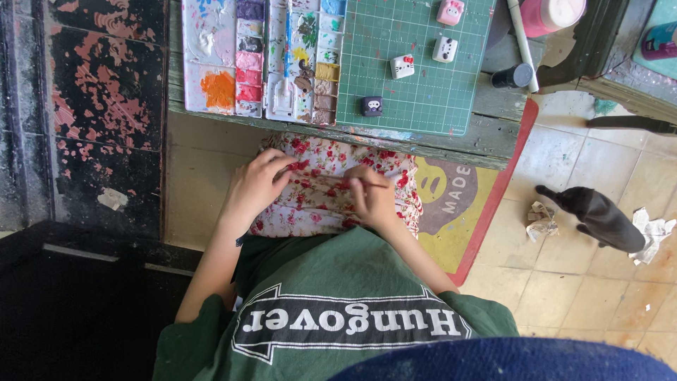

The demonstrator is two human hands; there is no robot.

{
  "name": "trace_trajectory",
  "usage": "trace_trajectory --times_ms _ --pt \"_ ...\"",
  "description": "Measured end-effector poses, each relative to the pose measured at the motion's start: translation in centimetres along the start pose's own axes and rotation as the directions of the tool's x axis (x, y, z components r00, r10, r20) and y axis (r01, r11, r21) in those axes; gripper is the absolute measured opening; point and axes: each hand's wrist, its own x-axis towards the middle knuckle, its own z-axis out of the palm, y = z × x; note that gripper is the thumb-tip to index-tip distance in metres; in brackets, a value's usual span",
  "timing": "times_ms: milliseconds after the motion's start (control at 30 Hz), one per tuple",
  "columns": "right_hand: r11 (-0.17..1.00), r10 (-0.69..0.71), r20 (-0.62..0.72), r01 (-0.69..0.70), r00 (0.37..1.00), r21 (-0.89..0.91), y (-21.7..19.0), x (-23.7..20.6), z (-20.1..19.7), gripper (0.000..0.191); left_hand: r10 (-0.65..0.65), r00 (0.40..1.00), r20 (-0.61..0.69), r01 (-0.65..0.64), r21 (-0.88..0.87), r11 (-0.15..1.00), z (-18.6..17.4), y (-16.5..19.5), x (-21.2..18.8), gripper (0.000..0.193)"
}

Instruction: The person paints small white clay charm figurines with a brush at a cluttered craft table. They dip the brush into a watercolor palette, apply white and colored paint to the charms, turn the charms over to paint different sides, and open a small paint jar to reload paint.

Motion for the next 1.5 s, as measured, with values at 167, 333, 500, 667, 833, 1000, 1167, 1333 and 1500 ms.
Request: trace_trajectory --times_ms 167,333,500,667,833,1000,1167,1333,1500 --pt "0.757 0.309 -0.248 -0.08 0.918 0.648 0.9 1.1 -1.4 0.011 -0.007 0.998 0.063 0.006 0.01 1.0 0.1 -0.1 0.3 0.024" --pt "0.648 0.519 -0.279 -0.159 0.808 0.745 0.8 2.2 -3.5 0.019 -0.026 0.998 0.049 0.025 0.009 1.0 0.5 -1.0 0.4 0.012" --pt "0.588 0.537 -0.278 -0.118 0.796 0.8 0.5 3.5 -4.2 0.024 -0.216 0.97 0.112 0.217 0.002 0.976 -0.2 -2.4 0.3 0.011" --pt "0.581 0.501 -0.265 -0.093 0.824 0.809 0.1 4.7 -4.3 0.024 -0.154 0.983 -0.103 0.166 0.121 0.979 -2.0 -3.2 0.3 0.013" --pt "0.537 0.496 -0.137 -0.18 0.857 0.824 -0.3 5.6 -5.4 0.025 -0.185 0.978 -0.092 0.194 0.101 0.976 -4.7 0.1 0.5 0.011" --pt "0.697 0.381 -0.144 -0.182 0.913 0.693 -0.6 7.8 -6.5 0.006 0.093 0.974 -0.206 -0.088 0.033 0.996 -7.4 3.7 1.7 0.018" --pt "0.74 0.357 -0.15 -0.181 0.922 0.648 -1.7 11.9 -5.3 0.004 0.142 0.87 -0.472 -0.078 0.152 0.985 -10.0 2.8 3.1 0.023" --pt "0.791 0.202 -0.067 -0.123 0.977 0.6 -3.5 17.2 -2.9 0.008 0.07 0.798 -0.598 0.066 0.202 0.977 -10.8 0.9 3.5 0.022" --pt "0.904 0.244 0.052 -0.247 0.968 0.348 -6.2 22.3 1.9 0.01 -0.052 0.776 -0.629 0.157 0.113 0.981 -10.4 -0.4 3.4 0.036"
